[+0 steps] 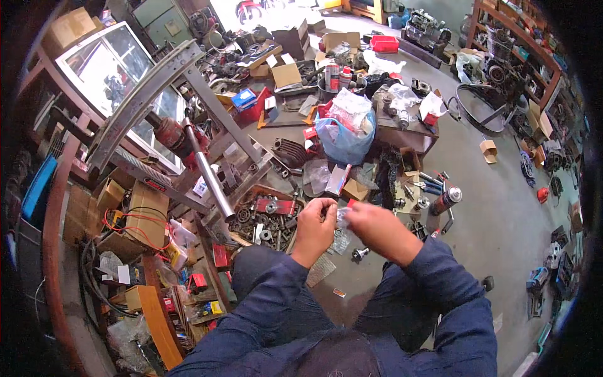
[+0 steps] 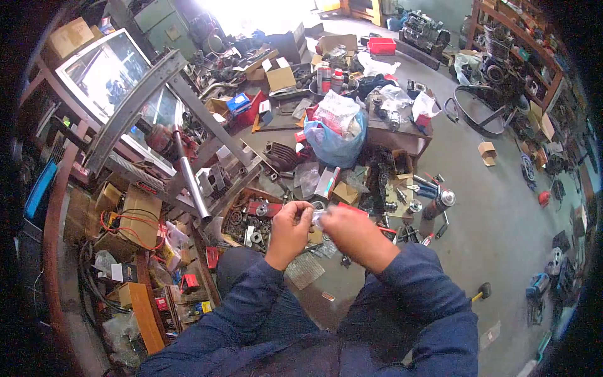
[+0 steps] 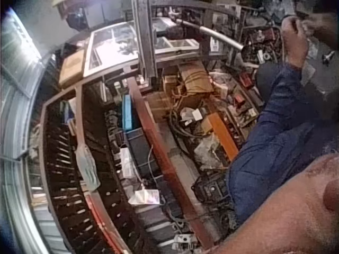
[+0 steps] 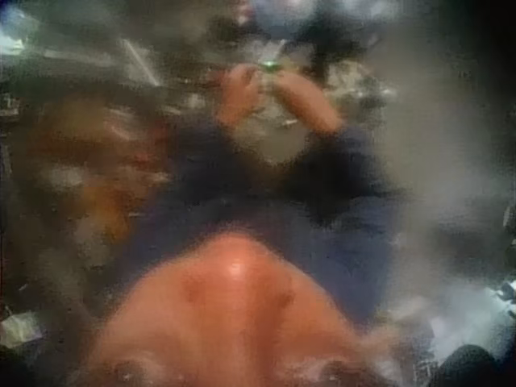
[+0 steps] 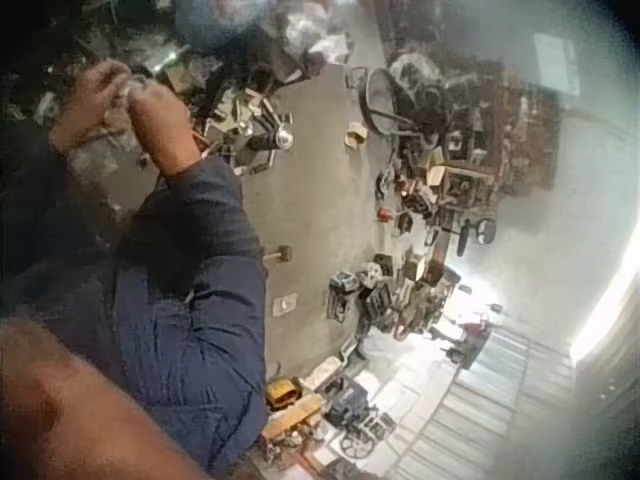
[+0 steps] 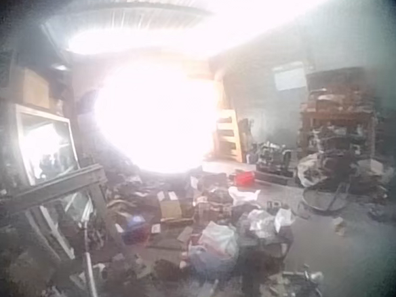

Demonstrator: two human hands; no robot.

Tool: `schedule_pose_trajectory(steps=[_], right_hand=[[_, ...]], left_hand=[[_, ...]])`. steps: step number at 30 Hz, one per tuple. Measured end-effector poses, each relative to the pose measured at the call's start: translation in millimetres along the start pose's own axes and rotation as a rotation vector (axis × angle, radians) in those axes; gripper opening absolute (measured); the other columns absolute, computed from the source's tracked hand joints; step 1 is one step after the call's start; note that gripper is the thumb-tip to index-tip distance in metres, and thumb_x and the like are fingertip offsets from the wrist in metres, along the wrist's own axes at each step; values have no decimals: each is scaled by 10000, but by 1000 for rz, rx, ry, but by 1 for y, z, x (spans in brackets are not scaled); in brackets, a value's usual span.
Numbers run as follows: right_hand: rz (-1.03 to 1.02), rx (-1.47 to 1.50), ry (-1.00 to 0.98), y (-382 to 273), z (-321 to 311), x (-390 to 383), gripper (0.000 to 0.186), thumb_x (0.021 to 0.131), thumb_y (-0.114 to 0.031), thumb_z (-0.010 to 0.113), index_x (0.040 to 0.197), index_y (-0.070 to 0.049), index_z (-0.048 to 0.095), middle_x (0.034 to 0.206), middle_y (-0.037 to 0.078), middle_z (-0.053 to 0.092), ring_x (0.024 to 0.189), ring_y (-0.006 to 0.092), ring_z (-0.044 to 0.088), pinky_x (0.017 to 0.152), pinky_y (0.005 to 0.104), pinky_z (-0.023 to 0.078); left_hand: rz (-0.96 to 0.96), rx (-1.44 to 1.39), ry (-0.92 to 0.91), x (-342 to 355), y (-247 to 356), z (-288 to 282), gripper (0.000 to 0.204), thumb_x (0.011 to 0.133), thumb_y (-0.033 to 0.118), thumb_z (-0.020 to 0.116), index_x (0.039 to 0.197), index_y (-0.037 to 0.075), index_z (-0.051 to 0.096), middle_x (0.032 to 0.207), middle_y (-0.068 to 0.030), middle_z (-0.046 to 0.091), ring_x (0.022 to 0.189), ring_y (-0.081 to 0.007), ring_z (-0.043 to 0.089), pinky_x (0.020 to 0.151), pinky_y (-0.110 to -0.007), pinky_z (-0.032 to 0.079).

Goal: The person holds a motorcycle camshaft and a bearing, sprays the bearing with a liquid, and then uses a rubber mallet to tap the bearing onto the camshaft shaft.

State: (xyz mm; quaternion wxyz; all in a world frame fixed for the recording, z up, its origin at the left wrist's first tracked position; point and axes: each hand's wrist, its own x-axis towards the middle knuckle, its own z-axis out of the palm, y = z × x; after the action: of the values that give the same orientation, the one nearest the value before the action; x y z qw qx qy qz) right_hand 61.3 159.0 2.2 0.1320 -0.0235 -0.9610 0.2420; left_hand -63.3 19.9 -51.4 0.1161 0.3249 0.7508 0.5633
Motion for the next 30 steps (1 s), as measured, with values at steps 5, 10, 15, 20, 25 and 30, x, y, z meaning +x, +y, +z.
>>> schedule_pose_trajectory(steps=[5, 10, 15, 20, 25, 30], right_hand=[[-58, -12, 107, 0, -16, 12, 108, 809, -89, 666, 906, -47, 641, 885, 134, 589, 833, 347, 633, 706, 435, 535], [-7, -110, 389, -16, -37, 14, 205, 788, -129, 700, 973, -57, 650, 866, 123, 581, 822, 329, 633, 687, 429, 534], [-316, -177, 176, -9, -14, 6, 217, 788, -150, 637, 985, -59, 660, 974, 87, 581, 941, 263, 630, 765, 379, 545], [-508, -138, 67, -20, -27, -6, 154, 785, -123, 632, 884, -49, 723, 1072, 91, 648, 1029, 239, 650, 820, 352, 562], [185, 724, 567, 71, -105, -24, 283, 896, -82, 655, 1176, -42, 670, 1004, 64, 687, 892, 180, 647, 800, 320, 519], [1071, -203, 412, 304, -31, -140, 1297, 575, -155, 924, 1532, 91, 83, 1551, 282, 302, 1452, 362, 317, 1205, 382, 269]], left_hand=[[-291, -428, -28, 6, 11, -6, 124, 987, 146, 601, 998, 30, 644, 798, -2, 629, 672, -76, 602, 603, -250, 491], [-799, -1112, -127, 6, -40, -11, 451, 1021, 459, 428, 1087, 51, 610, 899, -74, 653, 830, -223, 651, 811, -444, 543], [-891, -1225, -512, 0, 17, 7, 664, 1038, 536, 302, 1314, -30, 515, 1265, -197, 615, 1135, -324, 624, 1051, -505, 459], [-827, -1496, -460, 7, -11, 3, 457, 1053, 364, 377, 1240, -4, 575, 1160, -174, 668, 1093, -300, 644, 926, -439, 542], [-593, -1494, -259, 17, -1, -26, 491, 1004, 304, 404, 1272, -87, 534, 1220, -232, 631, 1133, -329, 626, 1011, -441, 503], [-445, -1469, -293, 25, 4, -37, 517, 1013, 428, 428, 1284, 7, 554, 1217, -212, 638, 1131, -377, 620, 968, -506, 508]])
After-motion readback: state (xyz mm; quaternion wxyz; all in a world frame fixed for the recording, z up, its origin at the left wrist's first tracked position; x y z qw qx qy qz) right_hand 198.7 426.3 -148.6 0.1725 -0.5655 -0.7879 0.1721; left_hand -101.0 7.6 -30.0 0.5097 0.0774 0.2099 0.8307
